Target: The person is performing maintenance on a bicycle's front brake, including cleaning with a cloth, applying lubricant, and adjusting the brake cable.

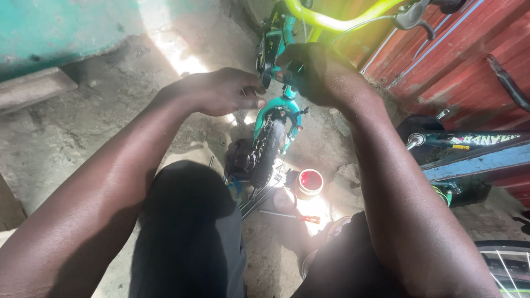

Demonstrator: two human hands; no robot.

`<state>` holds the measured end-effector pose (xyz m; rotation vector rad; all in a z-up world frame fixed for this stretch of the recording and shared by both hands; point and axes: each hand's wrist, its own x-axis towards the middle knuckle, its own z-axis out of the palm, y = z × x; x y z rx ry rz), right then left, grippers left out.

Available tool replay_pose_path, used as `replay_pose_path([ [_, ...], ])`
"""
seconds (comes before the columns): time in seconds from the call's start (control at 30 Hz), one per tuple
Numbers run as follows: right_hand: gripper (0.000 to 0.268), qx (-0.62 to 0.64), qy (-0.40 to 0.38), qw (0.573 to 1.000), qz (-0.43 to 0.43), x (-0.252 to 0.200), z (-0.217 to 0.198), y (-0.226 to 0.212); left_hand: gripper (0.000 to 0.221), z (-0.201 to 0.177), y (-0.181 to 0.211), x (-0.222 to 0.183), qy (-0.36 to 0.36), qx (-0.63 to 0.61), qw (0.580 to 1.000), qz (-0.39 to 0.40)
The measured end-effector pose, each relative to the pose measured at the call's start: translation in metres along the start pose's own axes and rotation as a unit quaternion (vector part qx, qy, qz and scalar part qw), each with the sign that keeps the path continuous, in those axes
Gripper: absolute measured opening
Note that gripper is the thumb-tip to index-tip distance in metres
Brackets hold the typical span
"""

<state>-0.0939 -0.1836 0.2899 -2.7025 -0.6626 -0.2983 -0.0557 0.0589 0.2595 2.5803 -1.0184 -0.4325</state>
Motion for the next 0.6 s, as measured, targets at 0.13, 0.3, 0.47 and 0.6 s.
replay_pose_path([
  [0.13,0.029,0.034,-0.013,0.999,-0.026,0.001,-0.003,-0.023,0.046,0.005,-0.018,-0.04,0.086,-0.139,0.986,-0.03],
  [0.3,0.031,0.04,-0.062,0.996,0.042,0.005,0.005,-0.037,0.023,0.033,-0.036,-0.06,0.18,-0.402,0.895,-0.071],
  [0.47,0.054,0.094,-0.126,0.985,0.077,0.008,0.014,-0.033,0.046,0.003,-0.003,-0.056,0.097,-0.307,0.938,-0.128],
  [0.6,0.068,0.053,-0.146,0.984,0.086,0.008,0.013,-0.031,0.055,0.001,0.007,-0.026,0.095,-0.316,0.943,-0.052],
])
